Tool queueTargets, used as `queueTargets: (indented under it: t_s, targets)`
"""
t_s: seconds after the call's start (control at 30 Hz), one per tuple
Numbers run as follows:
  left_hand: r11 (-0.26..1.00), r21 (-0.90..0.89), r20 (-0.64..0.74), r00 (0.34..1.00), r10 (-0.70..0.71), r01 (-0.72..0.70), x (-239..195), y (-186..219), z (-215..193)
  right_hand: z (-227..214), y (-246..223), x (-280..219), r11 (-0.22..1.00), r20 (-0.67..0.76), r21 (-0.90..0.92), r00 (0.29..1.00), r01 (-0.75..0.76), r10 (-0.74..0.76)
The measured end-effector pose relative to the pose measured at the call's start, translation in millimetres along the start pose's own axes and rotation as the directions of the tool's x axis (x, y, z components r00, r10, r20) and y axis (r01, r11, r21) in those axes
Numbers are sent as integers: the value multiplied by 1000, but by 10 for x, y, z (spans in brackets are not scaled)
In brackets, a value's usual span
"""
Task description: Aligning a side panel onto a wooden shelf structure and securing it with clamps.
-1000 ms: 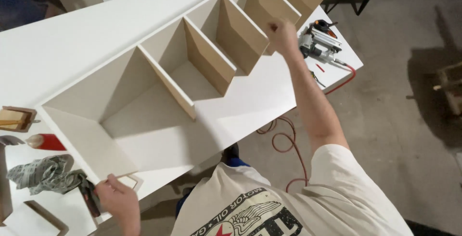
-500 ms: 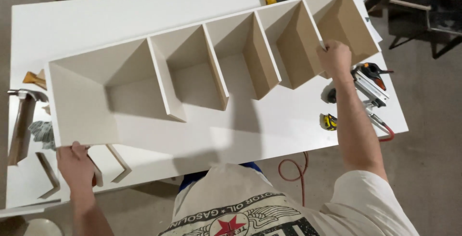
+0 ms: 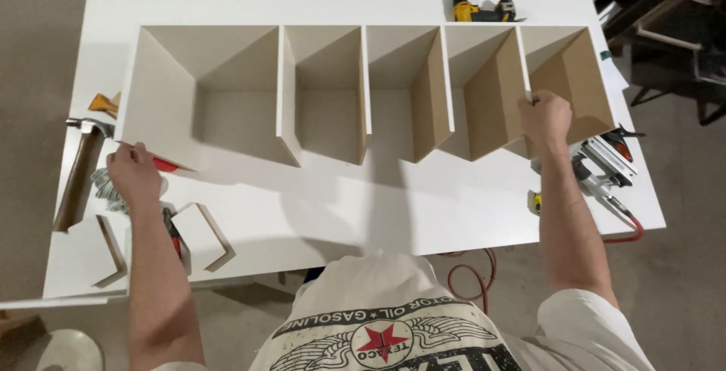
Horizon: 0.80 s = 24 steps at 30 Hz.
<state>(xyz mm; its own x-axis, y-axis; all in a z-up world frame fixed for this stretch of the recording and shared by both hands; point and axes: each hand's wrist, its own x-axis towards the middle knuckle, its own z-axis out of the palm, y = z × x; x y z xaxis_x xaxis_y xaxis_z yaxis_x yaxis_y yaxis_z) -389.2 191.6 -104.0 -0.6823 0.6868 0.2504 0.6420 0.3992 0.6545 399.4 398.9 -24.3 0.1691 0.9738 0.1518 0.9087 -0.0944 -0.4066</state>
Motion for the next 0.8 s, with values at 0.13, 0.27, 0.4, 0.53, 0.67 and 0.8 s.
queueTargets:
  t_s: [0.13,0.27,0.4,0.53,0.67,0.8]
  targets:
    - [998,29,-12,998,56,-56,402,-198,100,65,-165,-162,995,4,-50,996,-88,88]
    - [998,-7,120,991,-65,66,711,-64,114,87,-339,-342,980,38,-35,979,-198,199]
    - [-65,902,429,903,24,-427,1303,-731,523,-1,-522,-552,979,3,-8,979,-204,204]
    - [995,-77,-54,996,67,-71,941,-372,334,-313,-517,-813,975,-106,183,984,-123,144]
    - [930,-298,-227,962,149,-214,-67,752,115,-323,448,-828,996,-568,2,820,-89,74]
    - [912,-182,71,921,384,-367,-662,1007,599,-390,814,-982,936,-274,205,902,-285,334]
